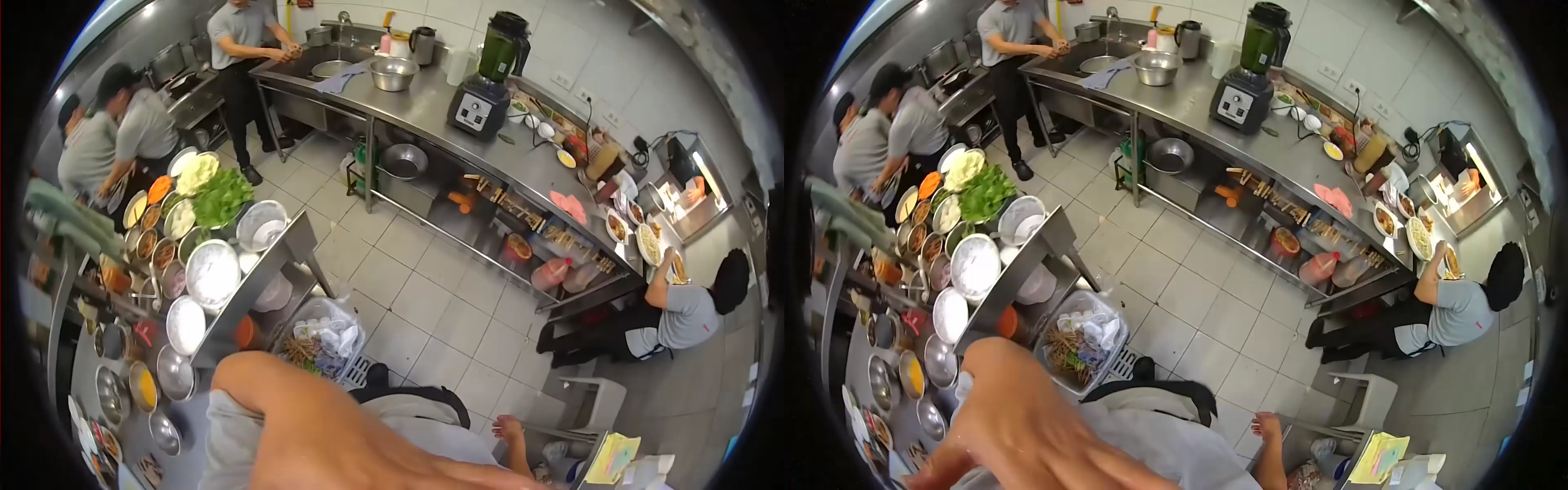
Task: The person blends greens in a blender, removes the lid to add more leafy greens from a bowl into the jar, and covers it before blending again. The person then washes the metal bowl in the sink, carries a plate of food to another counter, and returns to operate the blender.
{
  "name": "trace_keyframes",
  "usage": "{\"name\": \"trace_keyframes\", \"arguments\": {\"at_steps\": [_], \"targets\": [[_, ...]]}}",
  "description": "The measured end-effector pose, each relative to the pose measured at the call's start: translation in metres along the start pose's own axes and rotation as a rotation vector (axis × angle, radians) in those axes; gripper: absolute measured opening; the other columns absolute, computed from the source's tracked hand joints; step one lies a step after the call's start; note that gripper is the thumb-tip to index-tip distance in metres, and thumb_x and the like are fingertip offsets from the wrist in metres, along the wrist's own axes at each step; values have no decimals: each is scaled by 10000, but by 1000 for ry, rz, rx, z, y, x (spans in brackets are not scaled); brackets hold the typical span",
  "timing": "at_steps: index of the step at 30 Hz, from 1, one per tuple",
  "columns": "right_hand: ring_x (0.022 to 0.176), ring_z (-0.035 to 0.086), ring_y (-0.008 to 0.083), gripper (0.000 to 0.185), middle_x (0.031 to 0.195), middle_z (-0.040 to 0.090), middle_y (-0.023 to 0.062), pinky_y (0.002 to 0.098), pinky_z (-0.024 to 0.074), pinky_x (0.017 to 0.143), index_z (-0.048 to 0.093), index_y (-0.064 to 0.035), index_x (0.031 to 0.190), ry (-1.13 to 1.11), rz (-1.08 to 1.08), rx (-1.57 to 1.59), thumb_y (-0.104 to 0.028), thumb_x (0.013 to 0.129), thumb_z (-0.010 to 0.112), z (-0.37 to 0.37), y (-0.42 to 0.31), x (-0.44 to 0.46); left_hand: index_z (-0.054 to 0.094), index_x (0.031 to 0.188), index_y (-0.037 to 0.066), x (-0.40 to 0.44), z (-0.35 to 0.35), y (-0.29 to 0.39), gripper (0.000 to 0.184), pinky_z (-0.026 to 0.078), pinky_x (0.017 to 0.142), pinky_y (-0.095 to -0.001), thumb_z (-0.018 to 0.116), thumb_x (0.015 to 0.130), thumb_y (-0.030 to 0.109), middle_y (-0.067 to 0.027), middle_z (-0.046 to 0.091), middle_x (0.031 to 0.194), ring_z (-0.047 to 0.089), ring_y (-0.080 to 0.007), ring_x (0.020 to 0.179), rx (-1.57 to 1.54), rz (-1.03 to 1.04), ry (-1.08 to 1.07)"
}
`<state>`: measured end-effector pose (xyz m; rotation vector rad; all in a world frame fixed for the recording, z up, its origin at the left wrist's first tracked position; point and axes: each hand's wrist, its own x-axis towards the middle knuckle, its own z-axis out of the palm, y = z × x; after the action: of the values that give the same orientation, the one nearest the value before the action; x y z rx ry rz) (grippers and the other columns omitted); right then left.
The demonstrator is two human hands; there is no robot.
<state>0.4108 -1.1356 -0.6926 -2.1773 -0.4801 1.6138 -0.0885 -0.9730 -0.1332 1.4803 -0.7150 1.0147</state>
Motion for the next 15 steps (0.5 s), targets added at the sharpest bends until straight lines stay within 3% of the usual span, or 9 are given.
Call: {"name": "trace_keyframes", "arguments": {"at_steps": [2,5,6,7,9,10,11,13,15], "targets": [[668,650,226,287,872,680,109,368,528,580,587,-99,1098,-22,64,-15,-333,931,592,13,-10,8,399,1388,-201,12,-40,-11,1266,239,1082,-702,572,725,863,-455,290,1467,235,-605,1401,-26,-20,4],[657,649,229,253,842,677,102,371,526,569,585,-97,1090,-66,116,-8,-292,930,604,36,-35,33,410,1386,-193,18,-126,-37,1201,243,1089,-692,551,777,832,-443,278,1482,253,-595,1399,88,-22,-156],[643,646,230,235,821,675,99,367,523,554,586,-95,1085,-119,121,-28,-268,929,611,46,-46,52,292,1468,-155,13,-157,-50,1179,234,1108,-684,551,814,791,-390,229,1537,272,-541,1420,134,-47,-161],[643,646,230,235,821,675,99,367,523,554,586,-95,1085,-126,123,-9,-268,929,611,54,-62,77,292,1468,-155,10,-186,-56,1179,234,1108,-684,551,814,791,-390,229,1537,272,-541,1420,124,-60,-174],[601,636,211,181,796,668,96,347,503,503,590,-83,1035,-69,23,95,-237,941,605,71,-118,111,585,1326,9,8,-244,-69,692,430,1019,-613,553,951,590,-347,449,1434,432,-552,1311,9,-196,-53],[557,609,174,189,709,636,79,331,480,460,588,-64,918,-71,-266,86,-249,950,600,66,-155,119,563,1327,2,13,-283,-80,697,467,989,-569,570,945,584,-355,508,1346,509,-505,1232,160,-135,-12],[546,587,155,215,673,615,66,320,466,455,580,-62,873,-58,-340,90,-260,957,593,67,-199,145,542,1329,-5,23,-324,-89,703,504,959,-525,587,939,578,-364,567,1258,586,-457,1153,314,-70,21],[546,540,136,224,594,544,35,303,430,483,593,-72,824,-41,-447,10,-257,947,615,72,-306,179,591,1106,42,39,-380,-94,442,573,812,-416,597,975,465,-309,614,1170,649,-369,1031,501,-145,432],[549,513,133,316,610,548,27,299,406,514,567,-67,762,-40,-609,-65,-296,981,571,81,-442,174,559,944,65,73,-442,-99,280,560,769,-395,584,1005,337,-260,633,1138,661,-304,978,613,-188,638]]}}
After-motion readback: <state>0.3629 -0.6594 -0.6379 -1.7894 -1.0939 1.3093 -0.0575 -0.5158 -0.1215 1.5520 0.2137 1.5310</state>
